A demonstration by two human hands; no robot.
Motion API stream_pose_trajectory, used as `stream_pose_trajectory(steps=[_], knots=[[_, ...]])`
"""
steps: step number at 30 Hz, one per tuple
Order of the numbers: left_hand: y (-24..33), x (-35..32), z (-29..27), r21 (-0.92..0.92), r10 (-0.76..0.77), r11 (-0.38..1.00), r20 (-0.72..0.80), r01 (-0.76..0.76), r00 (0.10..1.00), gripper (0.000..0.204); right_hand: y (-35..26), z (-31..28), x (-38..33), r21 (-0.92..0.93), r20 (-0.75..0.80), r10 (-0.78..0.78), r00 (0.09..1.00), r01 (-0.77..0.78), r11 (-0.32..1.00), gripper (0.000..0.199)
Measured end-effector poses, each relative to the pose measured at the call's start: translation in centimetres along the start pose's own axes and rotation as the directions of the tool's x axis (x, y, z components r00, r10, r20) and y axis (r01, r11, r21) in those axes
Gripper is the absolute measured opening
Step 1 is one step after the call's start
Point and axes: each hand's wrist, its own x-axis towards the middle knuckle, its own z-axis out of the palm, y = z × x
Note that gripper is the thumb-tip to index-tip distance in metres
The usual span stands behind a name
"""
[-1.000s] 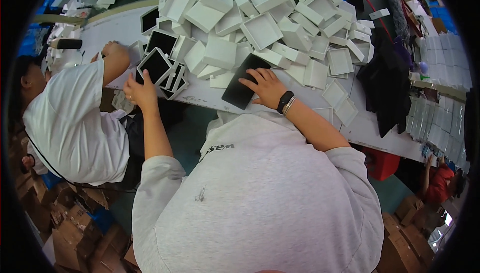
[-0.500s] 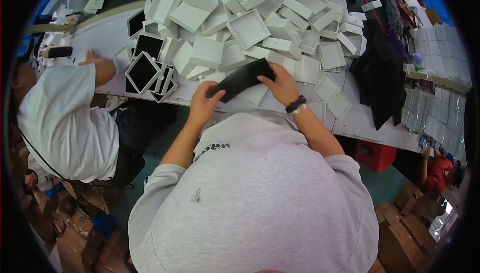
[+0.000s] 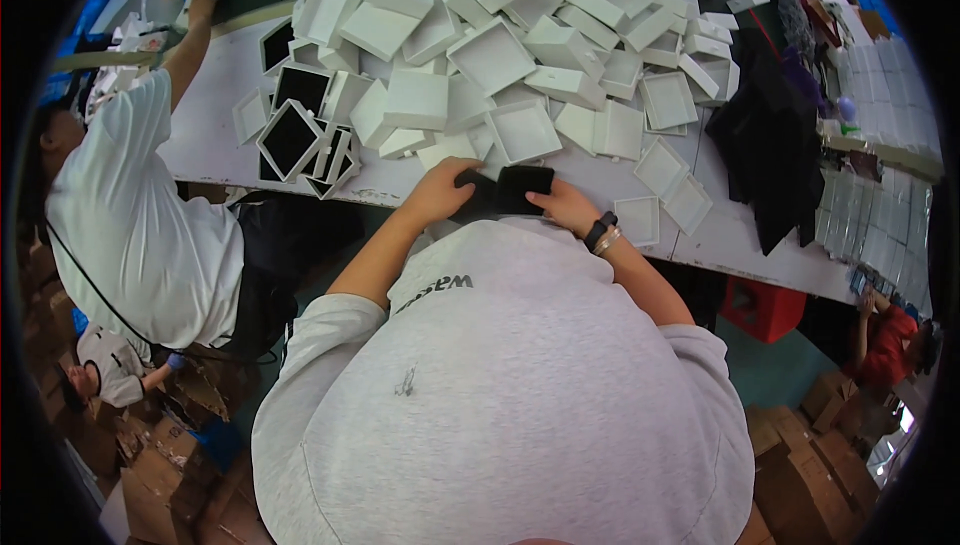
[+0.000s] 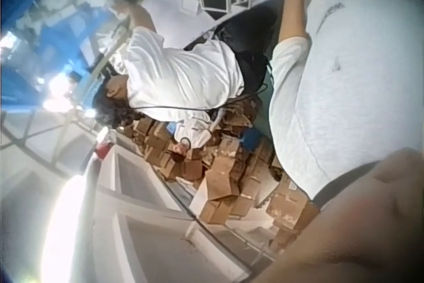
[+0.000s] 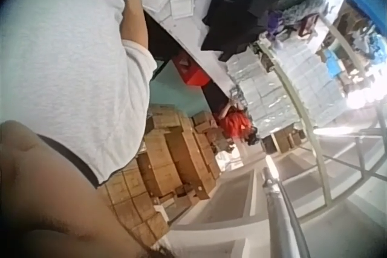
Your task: Packaging electronic components into white gift boxes and applying black foam inserts on an assembly line.
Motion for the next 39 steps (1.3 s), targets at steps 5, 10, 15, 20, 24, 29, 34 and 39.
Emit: stream_pose_trajectory(steps=[5,10,15,20,24,29,34,39], knots=[[1.3,0.9,1.5,0.041,-0.037,0.998,-0.008,0.037,0.999,0.053,0.8,0.9,0.2,0.186,-0.232,-0.029,0.972,0.073,0.98,0.044],[3.3,2.6,2.8,-0.003,-0.153,0.987,0.214,0.158,0.965,0.06,2.9,-1.2,-0.2,0.163,-0.438,-0.096,0.894,0.184,0.969,0.045],[5.4,4.5,4.5,-0.027,-0.17,0.98,0.399,0.197,0.901,0.076,4.6,-1.9,-1.8,-0.13,-0.594,-0.288,0.751,0.263,0.956,0.048],[5.6,4.6,6.1,-0.137,-0.252,0.928,0.454,0.346,0.854,0.085,4.4,-0.6,-2.5,-0.222,-0.61,-0.341,0.716,0.258,0.94,0.048],[4.8,5.0,6.9,-0.279,-0.204,0.894,0.441,0.35,0.874,0.084,3.7,0.1,-3.1,-0.307,-0.687,-0.423,0.591,0.292,0.906,0.072],[5.0,4.8,7.8,-0.385,-0.213,0.851,0.369,0.357,0.905,0.068,4.2,-0.4,-3.2,0.356,-0.656,-0.181,0.733,0.512,0.782,0.069],[8.0,4.2,6.0,-0.572,-0.207,0.73,0.335,0.373,0.919,0.045,2.4,-1.9,-4.7,0.521,-0.527,-0.186,0.83,0.488,0.7,0.05],[8.2,3.8,4.6,-0.598,-0.067,0.788,0.157,0.149,0.985,0.048,-1.4,-3.7,-6.0,0.409,-0.357,-0.353,0.865,0.485,0.773,0.046]])
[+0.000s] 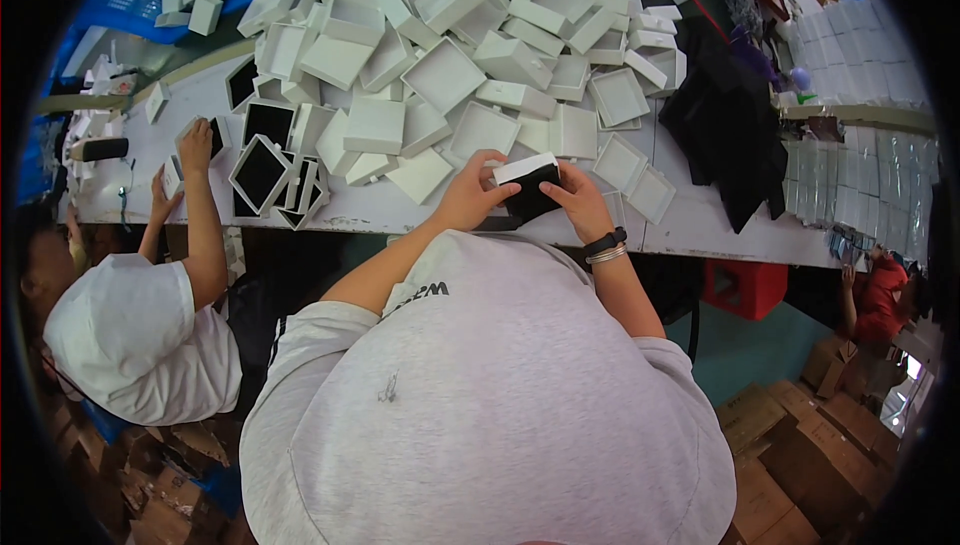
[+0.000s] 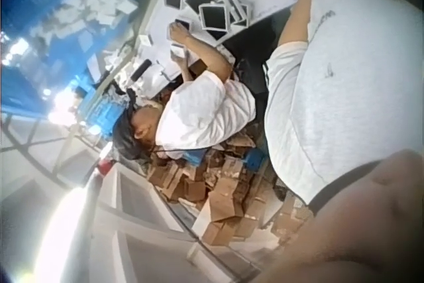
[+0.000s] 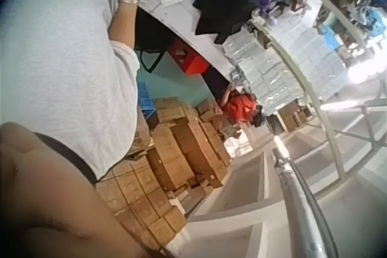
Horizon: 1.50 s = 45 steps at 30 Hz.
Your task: Packaging electronic components into white gift boxes and applying black foam inserts on an assembly line.
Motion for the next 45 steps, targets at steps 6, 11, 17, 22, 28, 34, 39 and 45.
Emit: stream_pose_trajectory(steps=[6,11,17,22,28,34,39,45], knots=[[5.4,-0.5,-1.2,0.357,0.196,0.913,0.039,-0.197,0.98,0.07,-5.8,2.7,0.3,-0.121,-0.008,-0.317,0.948,0.314,0.942,0.041],[7.3,-1.1,-2.5,0.371,0.256,0.889,0.083,-0.269,0.963,0.061,-8.6,5.1,0.6,-0.11,-0.012,-0.385,0.923,0.382,0.918,0.044],[6.9,-2.0,-1.6,-0.135,0.323,0.921,-0.256,-0.365,0.911,0.049,-10.0,5.9,0.1,-0.076,0.224,-0.361,0.905,0.386,0.92,0.04],[8.1,-5.0,-0.7,0.036,0.326,0.945,-0.144,-0.324,0.934,0.062,-8.6,6.9,0.7,-0.329,0.0,-0.295,0.956,0.279,0.902,0.037],[7.5,-6.1,-2.3,-0.094,0.202,0.968,-0.271,-0.235,0.941,0.051,-8.9,8.6,-0.1,-0.036,0.184,-0.238,0.954,0.249,0.968,0.039],[8.6,-8.6,-2.2,0.225,0.185,0.966,-0.275,-0.124,0.943,0.04,-9.9,8.8,-0.3,-0.495,0.031,-0.253,0.967,0.235,0.836,0.029],[9.2,-9.0,-2.9,0.141,0.173,0.982,-0.415,-0.125,0.893,0.033,-9.2,9.2,0.3,-0.386,0.085,-0.147,0.985,0.169,0.907,0.037],[11.2,-10.6,-5.1,0.128,0.038,0.991,-0.515,0.034,0.856,0.031,-11.4,7.1,-0.3,-0.074,0.357,-0.038,0.933,0.069,0.995,0.047]])
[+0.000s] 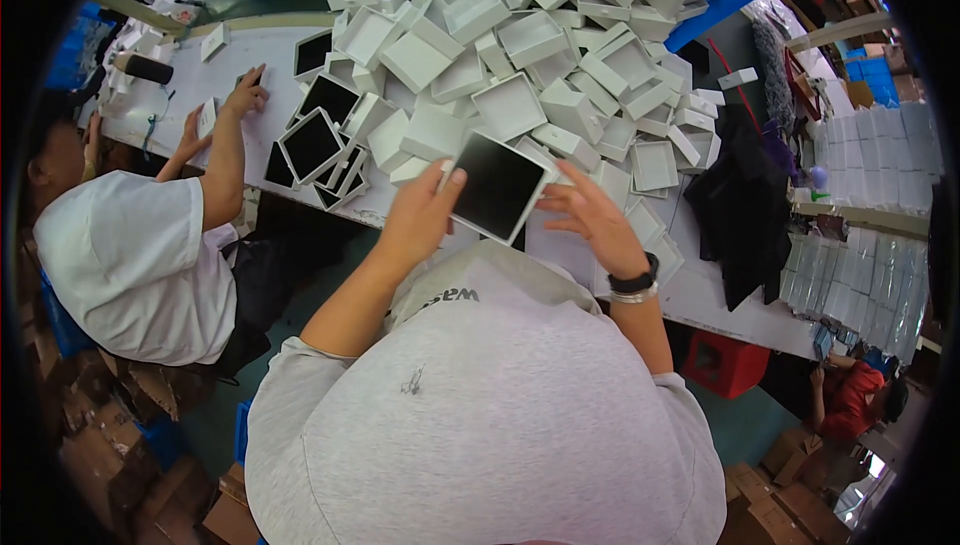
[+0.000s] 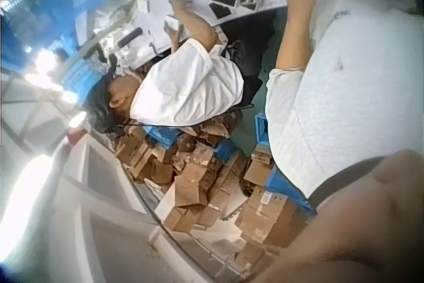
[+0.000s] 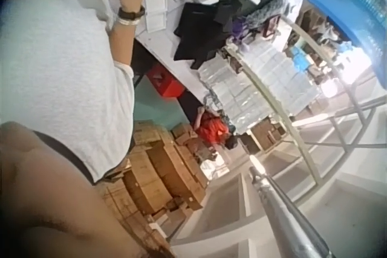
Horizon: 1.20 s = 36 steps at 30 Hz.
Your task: Packaging electronic components into white gift boxes and applying black foam inserts on an assembly line.
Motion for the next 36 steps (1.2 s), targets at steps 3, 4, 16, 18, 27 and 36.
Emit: stream_pose_trajectory(steps=[3,4,16,18,27,36], knots=[[-1.1,2.1,-4.2,0.062,0.139,0.99,-0.414,-0.125,0.9,0.041,1.9,-5.3,-2.5,-0.423,-0.312,-0.141,0.939,-0.005,0.906,0.054],[-1.4,3.6,-7.0,0.027,0.096,0.995,-0.495,-0.095,0.864,0.045,3.2,-7.5,-3.9,-0.598,-0.433,-0.132,0.892,-0.174,0.783,0.06],[-6.7,21.2,-27.8,0.636,-0.018,0.62,-0.574,0.46,0.819,0.069,17.8,-15.4,-11.9,-0.678,-0.731,-0.11,0.673,-0.7,0.225,0.045],[-6.9,22.5,-25.9,0.597,-0.063,0.642,-0.585,0.482,0.809,0.073,17.3,-15.4,-12.2,-0.697,-0.711,-0.094,0.696,-0.682,0.22,0.04],[-4.7,4.5,-1.4,0.63,0.081,0.767,0.087,-0.118,0.993,0.025,16.2,-11.0,-12.2,-0.714,-0.698,-0.324,0.638,-0.59,0.377,0.03],[-16.8,8.2,8.4,0.706,0.569,-0.039,0.598,-0.707,0.564,0.043,16.2,-8.5,-8.9,-0.73,-0.664,-0.266,0.699,-0.53,0.431,0.038]])
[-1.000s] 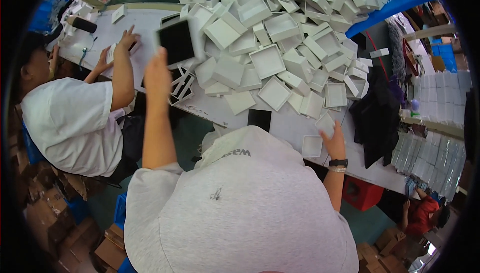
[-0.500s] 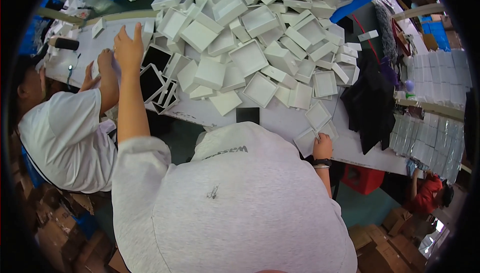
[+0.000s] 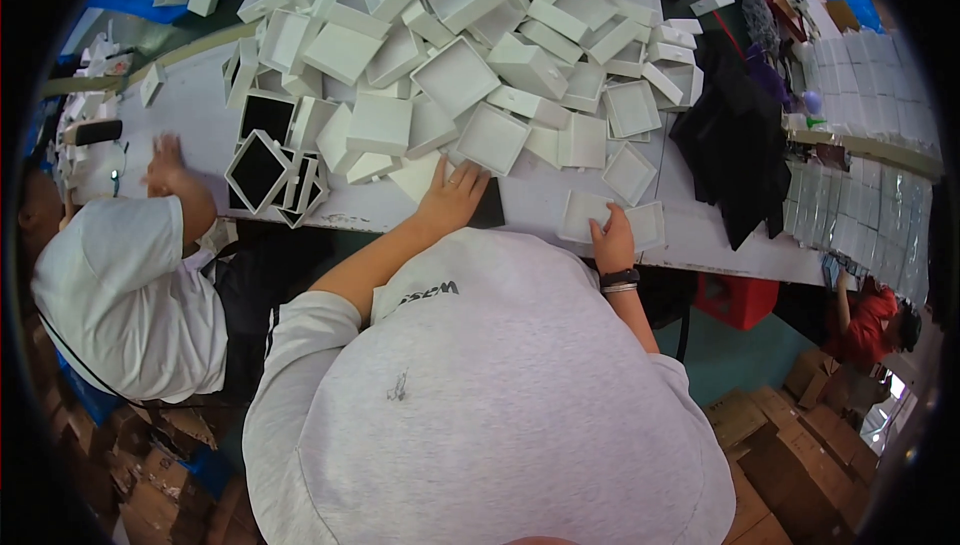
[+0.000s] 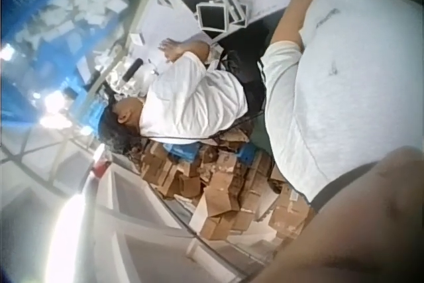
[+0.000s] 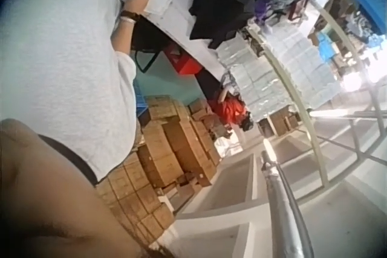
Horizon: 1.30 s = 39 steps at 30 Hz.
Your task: Packaging electronic components into white gift boxes and applying black foam inserts on an assembly line.
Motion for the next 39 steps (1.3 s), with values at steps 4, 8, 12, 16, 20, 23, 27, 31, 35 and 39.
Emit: stream_pose_trajectory(steps=[4,8,12,16,20,23,27,31,35,39], knots=[[0.8,1.8,-3.4,-0.191,-0.053,0.975,0.297,0.113,0.954,0.075,0.5,0.8,0.2,0.177,0.022,0.208,0.978,-0.208,0.962,0.044],[0.8,3.1,-5.5,-0.476,0.14,0.879,0.202,-0.028,0.969,0.096,2.4,2.8,-0.2,-0.023,0.025,0.25,0.968,-0.249,0.968,0.036],[2.0,7.0,-7.2,-0.696,0.238,0.716,0.178,-0.048,0.955,0.095,-0.8,3.9,1.0,0.138,0.205,0.114,0.972,-0.144,0.98,0.021],[3.6,8.6,-6.4,-0.59,0.395,0.766,0.118,-0.256,0.911,0.096,-4.5,0.6,2.2,0.195,0.214,-0.112,0.971,0.07,0.978,0.021],[4.2,9.1,-7.1,-0.517,0.423,0.796,0.104,-0.315,0.9,0.093,-5.6,-3.9,2.7,0.326,0.217,-0.158,0.963,0.081,0.942,0.022],[5.4,10.1,-8.0,-0.508,0.364,0.808,0.027,-0.301,0.931,0.093,-5.2,-6.1,3.9,0.386,0.192,-0.163,0.968,0.078,0.919,0.014],[6.5,11.6,-12.5,-0.502,0.323,0.809,-0.054,-0.305,0.945,0.09,-6.4,-11.4,5.5,0.362,0.41,-0.111,0.905,-0.05,0.931,0.014],[6.5,11.1,-14.1,-0.662,0.39,0.699,0.034,-0.272,0.92,0.082,-6.0,-12.5,5.9,0.476,0.521,-0.183,0.834,-0.106,0.873,0.016],[6.4,9.9,-13.9,-0.693,0.402,0.688,0.116,-0.216,0.908,0.071,-4.0,-8.9,4.5,0.55,0.586,-0.132,0.8,-0.273,0.789,0.023],[6.1,9.2,-13.9,-0.644,0.436,0.719,0.125,-0.261,0.891,0.073,-6.5,-8.9,0.3,0.732,0.638,-0.226,0.737,-0.671,-0.12,0.051]])
